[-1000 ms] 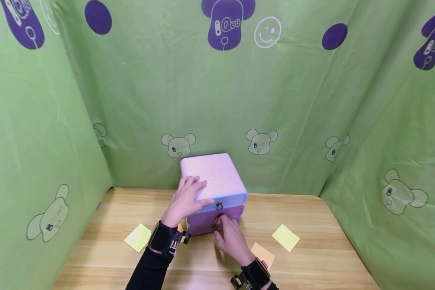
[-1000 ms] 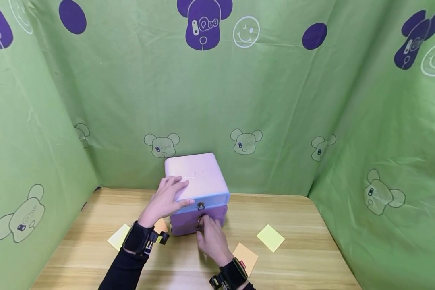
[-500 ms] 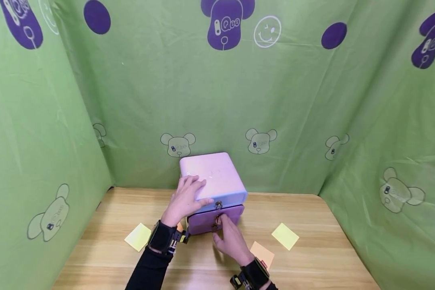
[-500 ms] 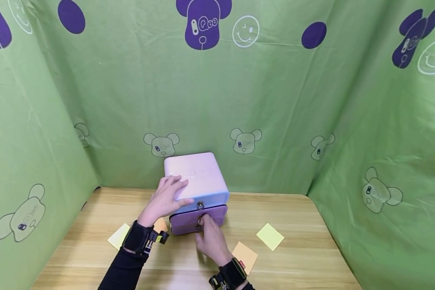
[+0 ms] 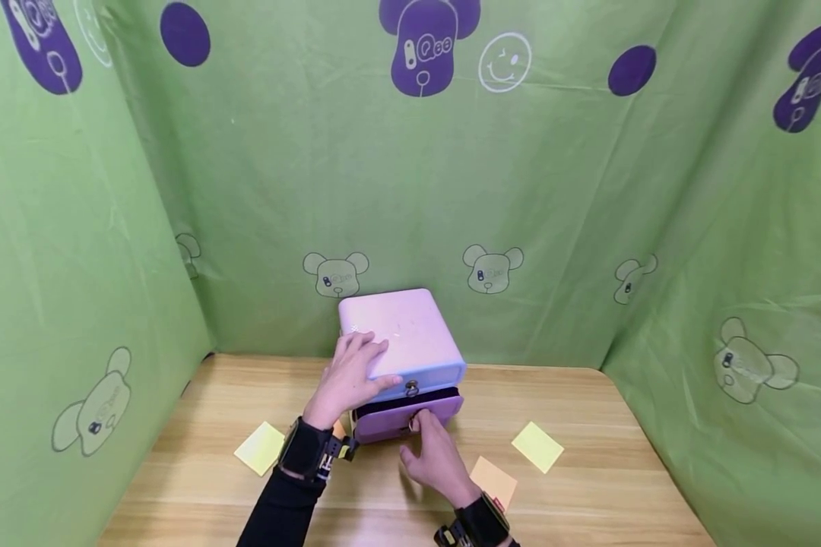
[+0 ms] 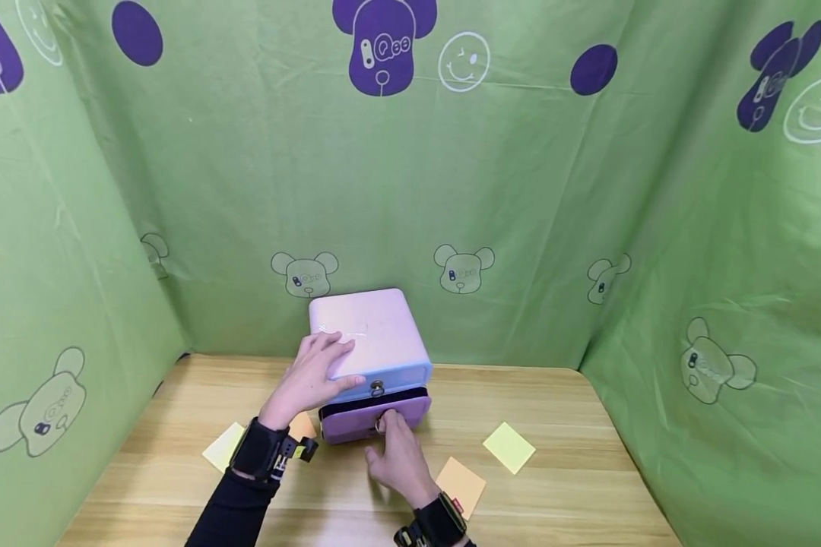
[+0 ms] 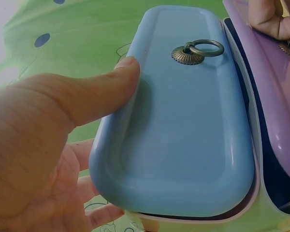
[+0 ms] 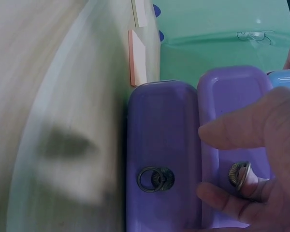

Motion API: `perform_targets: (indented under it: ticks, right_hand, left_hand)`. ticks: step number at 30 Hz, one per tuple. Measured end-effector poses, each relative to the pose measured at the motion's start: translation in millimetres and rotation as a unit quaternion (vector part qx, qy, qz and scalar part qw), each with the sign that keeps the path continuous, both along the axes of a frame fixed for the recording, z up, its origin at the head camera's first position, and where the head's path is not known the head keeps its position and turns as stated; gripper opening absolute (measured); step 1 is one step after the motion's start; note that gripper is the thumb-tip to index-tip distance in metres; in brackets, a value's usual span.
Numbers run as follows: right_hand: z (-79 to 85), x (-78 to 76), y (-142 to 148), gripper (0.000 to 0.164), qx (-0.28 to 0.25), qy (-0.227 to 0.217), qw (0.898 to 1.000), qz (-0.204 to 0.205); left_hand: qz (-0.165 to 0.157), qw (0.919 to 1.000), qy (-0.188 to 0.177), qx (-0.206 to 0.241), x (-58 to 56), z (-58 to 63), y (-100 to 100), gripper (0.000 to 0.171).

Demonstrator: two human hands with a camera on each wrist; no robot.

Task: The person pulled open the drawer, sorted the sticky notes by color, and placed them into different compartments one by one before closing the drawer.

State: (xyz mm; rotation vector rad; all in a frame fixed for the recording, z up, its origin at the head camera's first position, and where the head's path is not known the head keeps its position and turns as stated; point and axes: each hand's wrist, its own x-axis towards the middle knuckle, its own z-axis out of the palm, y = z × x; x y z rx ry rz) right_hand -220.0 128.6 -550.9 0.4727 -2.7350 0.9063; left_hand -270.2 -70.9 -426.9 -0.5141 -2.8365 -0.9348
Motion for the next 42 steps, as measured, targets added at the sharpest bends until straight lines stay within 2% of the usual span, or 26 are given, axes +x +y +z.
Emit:
perform_targets:
  ticks: [17, 38, 42]
  right_hand:
    - [3.6, 26.9, 2.1, 0.037, -0.019, 0.022, 1.0, -0.001]
    - [8.4, 46.4, 5.9, 0.035, -0.012, 0.012, 1.0, -0.012]
    - [10.7, 51.8, 6.0, 0.034, -0.014, 0.026, 1.0, -0.01]
  left_hand:
    - [0.004, 0.9999, -0.007, 0.009, 0.2, 1.6, -1.1, 0.074]
    - [0.005, 0.9998, -0.016, 0.014, -0.6, -1.5, -0.7, 0.074]
    - [0.0, 0.9999, -0.01, 0.011, -1.2, -1.1, -2.0, 0.074]
